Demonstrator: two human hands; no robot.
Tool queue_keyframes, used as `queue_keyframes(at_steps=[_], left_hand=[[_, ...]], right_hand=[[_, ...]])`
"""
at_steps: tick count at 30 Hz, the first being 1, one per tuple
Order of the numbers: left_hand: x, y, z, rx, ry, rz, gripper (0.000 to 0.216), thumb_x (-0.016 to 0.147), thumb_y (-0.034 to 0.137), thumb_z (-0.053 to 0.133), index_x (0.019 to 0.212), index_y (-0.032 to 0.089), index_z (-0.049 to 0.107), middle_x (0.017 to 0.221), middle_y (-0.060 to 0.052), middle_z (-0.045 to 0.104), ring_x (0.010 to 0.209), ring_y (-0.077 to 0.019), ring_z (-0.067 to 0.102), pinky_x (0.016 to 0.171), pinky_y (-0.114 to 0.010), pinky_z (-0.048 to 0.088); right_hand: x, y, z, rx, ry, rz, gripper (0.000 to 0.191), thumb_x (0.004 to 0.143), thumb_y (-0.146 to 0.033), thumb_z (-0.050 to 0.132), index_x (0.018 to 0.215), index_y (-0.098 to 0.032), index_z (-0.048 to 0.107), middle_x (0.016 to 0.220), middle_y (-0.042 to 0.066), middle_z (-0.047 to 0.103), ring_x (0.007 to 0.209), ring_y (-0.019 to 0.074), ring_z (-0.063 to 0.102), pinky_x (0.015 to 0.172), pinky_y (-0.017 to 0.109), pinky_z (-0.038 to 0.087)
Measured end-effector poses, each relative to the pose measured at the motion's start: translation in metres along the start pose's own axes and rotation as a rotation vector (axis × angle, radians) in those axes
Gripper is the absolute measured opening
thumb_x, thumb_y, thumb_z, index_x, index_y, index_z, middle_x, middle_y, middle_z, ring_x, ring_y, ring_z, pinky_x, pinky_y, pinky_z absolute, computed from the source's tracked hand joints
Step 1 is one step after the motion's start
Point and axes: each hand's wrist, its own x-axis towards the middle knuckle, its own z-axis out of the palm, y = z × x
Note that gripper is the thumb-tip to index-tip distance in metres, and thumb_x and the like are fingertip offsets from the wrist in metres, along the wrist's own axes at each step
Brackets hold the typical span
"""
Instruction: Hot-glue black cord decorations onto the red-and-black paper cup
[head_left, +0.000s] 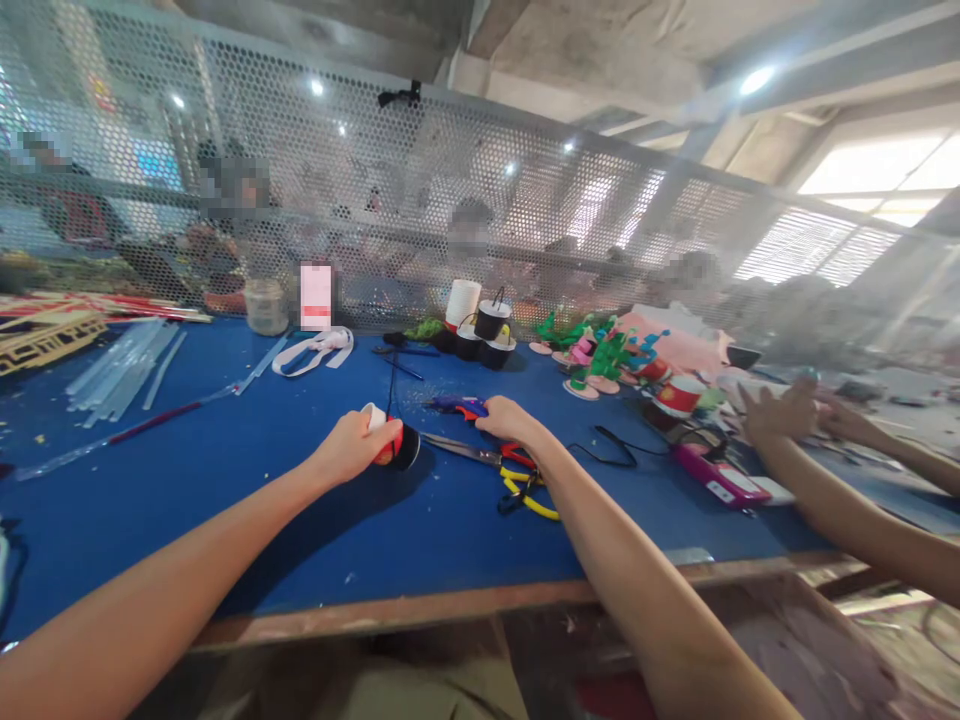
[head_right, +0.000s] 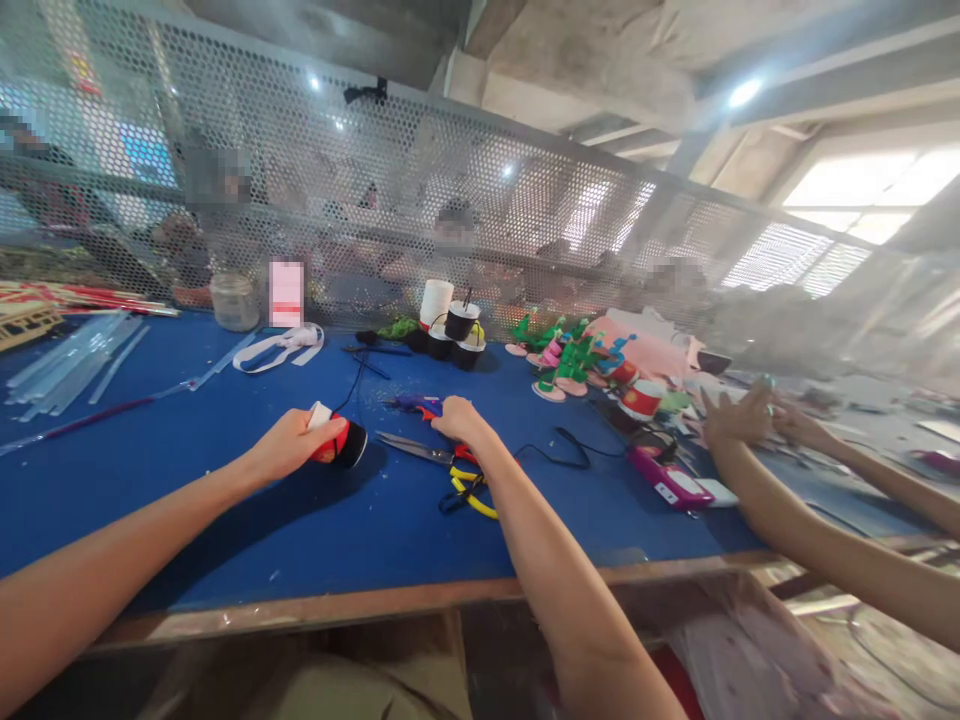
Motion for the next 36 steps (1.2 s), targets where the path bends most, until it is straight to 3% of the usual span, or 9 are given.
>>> queue_keyframes(at_steps=[4,8,12,17,23,36], left_hand=[[0.001,0.000,-0.001,0.003,0.000,-0.007,0.036,0.068,0.046,0.044,0.045,0.018,0.036,0.040,0.005,0.038,0.040,-0.0076,0.032,0.044,-0.022,0.024],[0.004,0.001,-0.003,-0.009,0.047,-0.095,0.035,0.065,0.046,0.047,0.047,0.017,0.039,0.041,0.005,0.036,0.041,-0.0076,0.031,0.044,-0.022,0.022],[0.005,0.001,-0.004,-0.112,0.042,-0.160,0.035,0.063,0.048,0.047,0.049,0.016,0.044,0.042,0.005,0.038,0.041,-0.0076,0.032,0.045,-0.022,0.022],[0.004,0.002,-0.006,-0.155,0.046,-0.241,0.034,0.062,0.048,0.048,0.053,0.015,0.048,0.043,0.004,0.043,0.041,-0.0087,0.037,0.045,-0.022,0.024],[0.006,0.000,-0.008,-0.175,0.061,-0.258,0.034,0.063,0.047,0.047,0.052,0.015,0.047,0.042,0.003,0.044,0.041,-0.0091,0.038,0.045,-0.022,0.022],[0.005,0.005,-0.008,-0.192,0.102,-0.309,0.028,0.064,0.040,0.048,0.056,0.014,0.050,0.046,0.002,0.049,0.042,-0.0098,0.041,0.046,-0.022,0.024]], right_hand=[[-0.001,-0.001,0.005,0.085,0.001,0.020,0.006,0.057,-0.010,0.057,0.063,-0.012,0.055,0.050,0.003,0.055,0.054,0.0162,0.055,0.048,0.023,0.038],[-0.017,-0.006,-0.010,0.252,-0.009,-0.040,0.025,0.067,-0.013,0.051,0.092,-0.011,0.051,0.061,0.001,0.058,0.052,0.0097,0.054,0.049,0.020,0.043],[-0.039,-0.015,-0.021,0.521,-0.052,-0.186,0.014,0.067,-0.025,0.056,0.074,-0.013,0.054,0.055,-0.002,0.054,0.047,0.0073,0.050,0.047,0.019,0.043],[-0.060,-0.023,-0.006,0.667,-0.106,-0.260,0.014,0.065,-0.027,0.056,0.068,-0.013,0.054,0.050,-0.001,0.056,0.040,0.0080,0.049,0.041,0.021,0.042],[-0.077,-0.023,-0.002,0.594,-0.211,-0.317,0.018,0.069,-0.030,0.054,0.071,-0.012,0.057,0.049,0.000,0.058,0.037,0.0070,0.049,0.041,0.019,0.042],[-0.093,-0.031,-0.005,0.317,-0.107,-0.323,0.023,0.069,-0.030,0.052,0.050,-0.017,0.048,0.035,-0.003,0.048,0.031,0.0083,0.045,0.035,0.018,0.036]])
